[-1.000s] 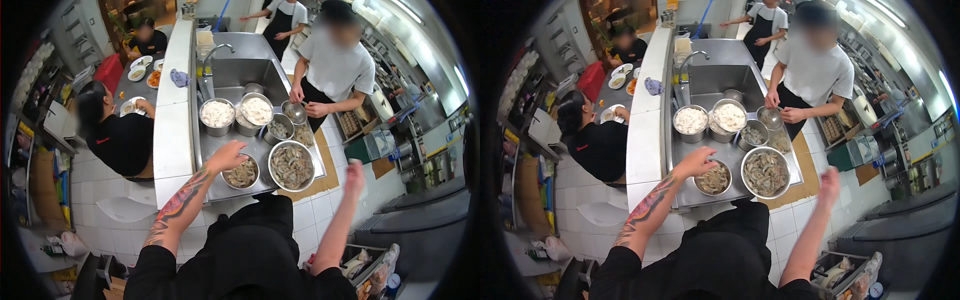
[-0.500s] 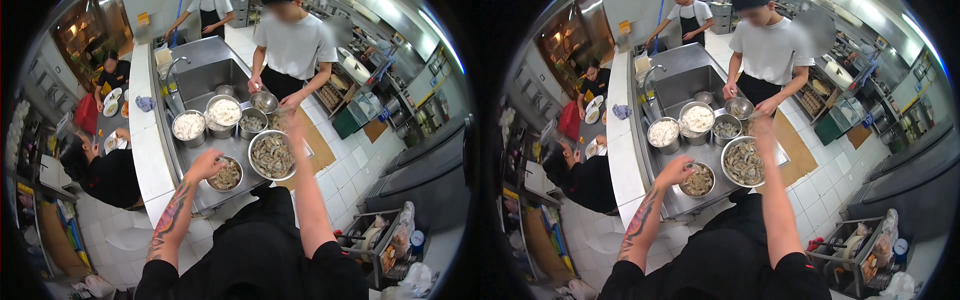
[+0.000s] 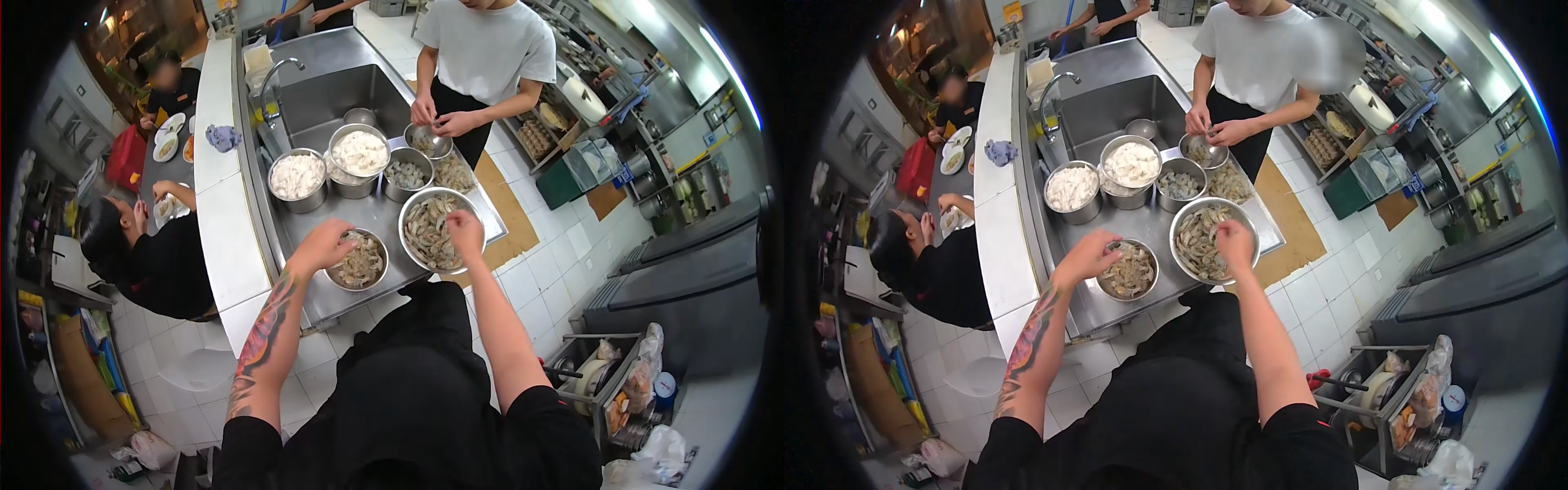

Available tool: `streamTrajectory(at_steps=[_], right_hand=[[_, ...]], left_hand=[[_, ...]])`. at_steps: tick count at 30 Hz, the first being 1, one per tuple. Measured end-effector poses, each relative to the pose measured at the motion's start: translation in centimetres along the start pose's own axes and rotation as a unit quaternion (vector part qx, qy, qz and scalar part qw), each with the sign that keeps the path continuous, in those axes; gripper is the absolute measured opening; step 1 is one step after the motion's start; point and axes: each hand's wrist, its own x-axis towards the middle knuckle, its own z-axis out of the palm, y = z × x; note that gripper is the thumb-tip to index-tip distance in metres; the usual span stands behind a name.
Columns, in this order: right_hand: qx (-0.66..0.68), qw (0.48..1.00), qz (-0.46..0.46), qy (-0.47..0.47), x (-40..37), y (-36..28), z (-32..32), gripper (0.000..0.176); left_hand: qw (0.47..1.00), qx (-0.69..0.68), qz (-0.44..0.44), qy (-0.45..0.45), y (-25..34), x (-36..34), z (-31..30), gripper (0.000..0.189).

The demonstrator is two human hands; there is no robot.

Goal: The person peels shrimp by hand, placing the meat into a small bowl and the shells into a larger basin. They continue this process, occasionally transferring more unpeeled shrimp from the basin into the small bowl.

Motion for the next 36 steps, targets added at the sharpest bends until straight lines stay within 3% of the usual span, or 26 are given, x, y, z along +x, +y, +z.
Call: streamTrajectory(at_steps=[3, 6, 8, 15, 17, 21, 23, 26, 34, 36], right_hand=[[-0.011, 0.999, 0.033, 0.022, 1.6, 4.2, -1.9, 0.013], [-0.031, 0.999, 0.019, 0.013, 1.7, 4.2, -3.1, 0.017], [-0.066, 0.995, 0.044, -0.066, 1.9, 3.9, -3.7, 0.016], [-0.153, 0.977, -0.024, -0.145, 2.2, 3.3, -5.0, 0.013], [-0.159, 0.956, -0.035, -0.243, 2.1, 3.2, -5.2, 0.015], [-0.209, 0.942, -0.053, -0.257, 1.1, 2.6, -3.2, 0.016], [-0.307, 0.911, -0.002, -0.275, 0.2, 2.0, -1.8, 0.02], [-0.395, 0.875, 0.0, -0.28, -0.9, 1.0, 0.0, 0.026], [-0.452, 0.847, -0.007, -0.281, -1.5, -1.4, 0.9, 0.027], [-0.433, 0.865, -0.01, -0.254, -1.2, -0.7, 0.7, 0.027]], left_hand=[[0.999, 0.026, -0.002, -0.023, 0.7, 0.1, -0.2, 0.041], [0.999, 0.036, 0.01, -0.033, 1.0, 0.1, -0.2, 0.041], [0.997, 0.055, 0.007, -0.046, 1.1, 0.0, -0.2, 0.041], [0.995, 0.075, 0.002, -0.06, 0.5, -0.2, -0.3, 0.042], [0.994, 0.093, 0.005, -0.06, 0.2, -0.3, -0.2, 0.043], [0.993, 0.103, 0.021, -0.06, -0.7, -0.1, 0.4, 0.043], [0.993, 0.1, 0.03, -0.062, -1.0, -0.2, 0.5, 0.046], [0.992, 0.105, 0.017, -0.07, -1.2, -0.3, 0.6, 0.047], [0.99, 0.121, 0.009, -0.071, -1.8, -0.3, 0.7, 0.048], [0.989, 0.119, 0.012, -0.083, -2.5, 0.0, 1.1, 0.048]])
